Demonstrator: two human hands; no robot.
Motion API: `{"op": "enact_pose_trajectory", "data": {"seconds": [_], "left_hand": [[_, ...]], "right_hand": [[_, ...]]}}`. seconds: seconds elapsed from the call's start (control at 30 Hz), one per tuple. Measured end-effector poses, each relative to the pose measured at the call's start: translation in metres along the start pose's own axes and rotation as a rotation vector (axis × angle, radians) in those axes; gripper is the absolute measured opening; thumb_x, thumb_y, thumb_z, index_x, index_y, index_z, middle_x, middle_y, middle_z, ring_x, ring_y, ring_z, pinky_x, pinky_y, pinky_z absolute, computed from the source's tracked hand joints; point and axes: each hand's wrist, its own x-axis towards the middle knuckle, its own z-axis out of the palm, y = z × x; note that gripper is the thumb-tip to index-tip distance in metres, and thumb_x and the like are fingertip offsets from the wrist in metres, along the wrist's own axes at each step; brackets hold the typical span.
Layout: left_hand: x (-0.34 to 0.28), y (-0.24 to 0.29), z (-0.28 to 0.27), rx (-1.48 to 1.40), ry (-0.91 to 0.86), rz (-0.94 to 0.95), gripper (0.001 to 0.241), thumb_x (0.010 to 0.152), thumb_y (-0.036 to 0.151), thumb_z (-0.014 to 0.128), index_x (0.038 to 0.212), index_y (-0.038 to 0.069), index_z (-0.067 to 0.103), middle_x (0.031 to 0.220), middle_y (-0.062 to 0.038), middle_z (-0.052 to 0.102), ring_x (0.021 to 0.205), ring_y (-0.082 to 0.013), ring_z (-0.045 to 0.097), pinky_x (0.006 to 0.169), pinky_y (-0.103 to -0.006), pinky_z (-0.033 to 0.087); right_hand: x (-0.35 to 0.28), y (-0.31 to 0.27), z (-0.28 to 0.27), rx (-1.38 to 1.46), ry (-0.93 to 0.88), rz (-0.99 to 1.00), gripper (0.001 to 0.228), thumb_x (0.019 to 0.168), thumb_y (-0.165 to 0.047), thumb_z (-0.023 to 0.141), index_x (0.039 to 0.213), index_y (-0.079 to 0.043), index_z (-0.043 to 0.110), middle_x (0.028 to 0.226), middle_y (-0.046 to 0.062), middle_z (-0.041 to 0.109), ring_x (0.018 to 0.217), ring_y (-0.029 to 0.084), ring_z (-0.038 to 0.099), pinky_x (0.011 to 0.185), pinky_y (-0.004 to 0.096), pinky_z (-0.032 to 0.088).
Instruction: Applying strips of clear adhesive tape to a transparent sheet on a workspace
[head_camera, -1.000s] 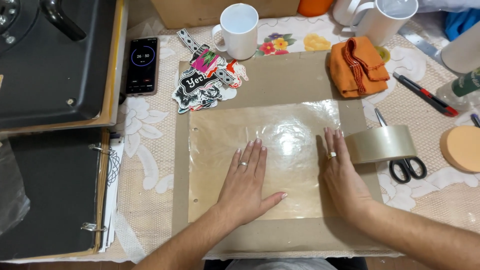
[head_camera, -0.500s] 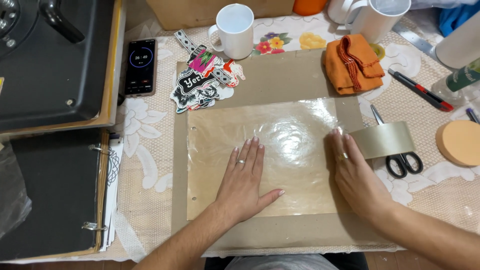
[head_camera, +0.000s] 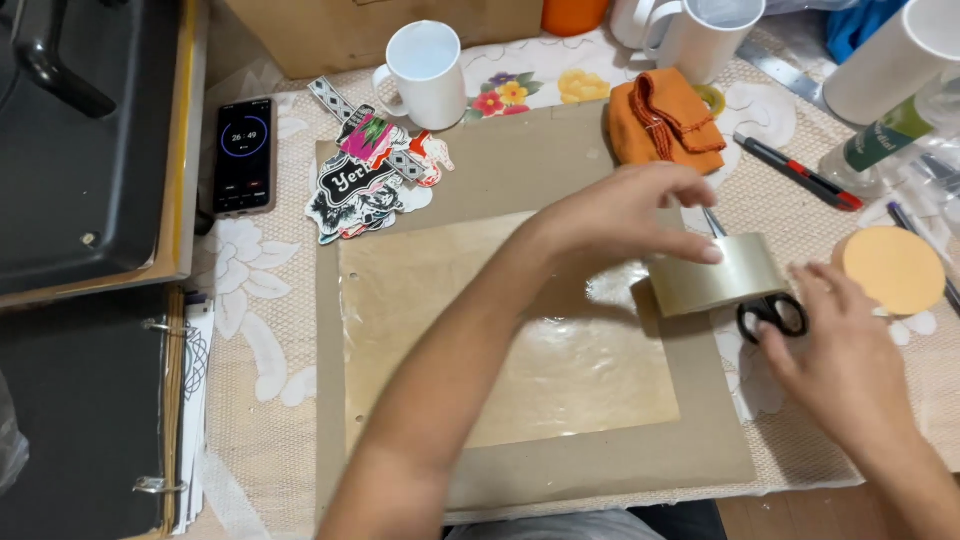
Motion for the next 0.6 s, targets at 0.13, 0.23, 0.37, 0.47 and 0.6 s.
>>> {"op": "enact_pose_trajectory", "data": {"seconds": [0.13, 0.23, 0.37, 0.47, 0.6], "left_hand": [[0.063, -0.034, 0.020, -0.041, -0.255, 0.128, 0.064, 0.062, 0.051, 0.084, 0.112, 0.015, 0.067, 0.108, -0.001, 0.065, 0.093, -0.0104, 0.061, 0.078, -0.0226, 0.050], [0.060, -0.023, 0.019, -0.018, -0.371, 0.069, 0.049, 0.066, 0.043, 0.082, 0.103, 0.014, 0.068, 0.097, 0.003, 0.070, 0.088, -0.0096, 0.063, 0.072, -0.0230, 0.050], [0.057, -0.019, 0.027, -0.178, -0.291, -0.028, 0.043, 0.065, 0.043, 0.081, 0.090, 0.015, 0.059, 0.081, 0.000, 0.064, 0.075, -0.0122, 0.060, 0.060, -0.0257, 0.046], [0.061, -0.013, 0.027, -0.184, -0.240, 0.047, 0.047, 0.066, 0.055, 0.075, 0.061, 0.020, 0.043, 0.063, 0.007, 0.045, 0.058, -0.0078, 0.040, 0.051, -0.0250, 0.029], [0.070, -0.026, 0.033, -0.382, -0.408, 0.090, 0.034, 0.069, 0.037, 0.081, 0.087, 0.009, 0.080, 0.083, -0.002, 0.077, 0.078, -0.0127, 0.070, 0.062, -0.0243, 0.052]], "right_hand": [[0.009, 0.011, 0.015, -0.060, -0.139, 0.118, 0.065, 0.084, -0.035, 0.062, 0.146, -0.017, 0.051, 0.144, 0.011, 0.055, 0.119, 0.038, 0.060, 0.083, 0.058, 0.055], [0.020, 0.008, -0.003, -0.065, -0.247, 0.204, 0.058, 0.083, -0.041, 0.065, 0.138, -0.029, 0.056, 0.139, -0.004, 0.061, 0.110, 0.034, 0.068, 0.084, 0.052, 0.057], [0.020, 0.017, -0.022, -0.263, -0.406, 0.263, 0.037, 0.075, -0.046, 0.066, 0.109, -0.032, 0.069, 0.110, 0.001, 0.073, 0.102, 0.029, 0.071, 0.082, 0.043, 0.057], [-0.013, 0.071, -0.002, -0.116, -0.375, 0.404, 0.038, 0.067, -0.040, 0.075, 0.104, -0.034, 0.077, 0.086, 0.000, 0.080, 0.088, 0.016, 0.074, 0.082, 0.032, 0.054], [-0.093, 0.082, 0.008, 0.898, -0.118, 0.416, 0.026, 0.062, 0.000, 0.089, 0.078, -0.003, 0.068, 0.046, 0.011, 0.057, 0.041, 0.014, 0.037, 0.037, 0.027, 0.021]]}}
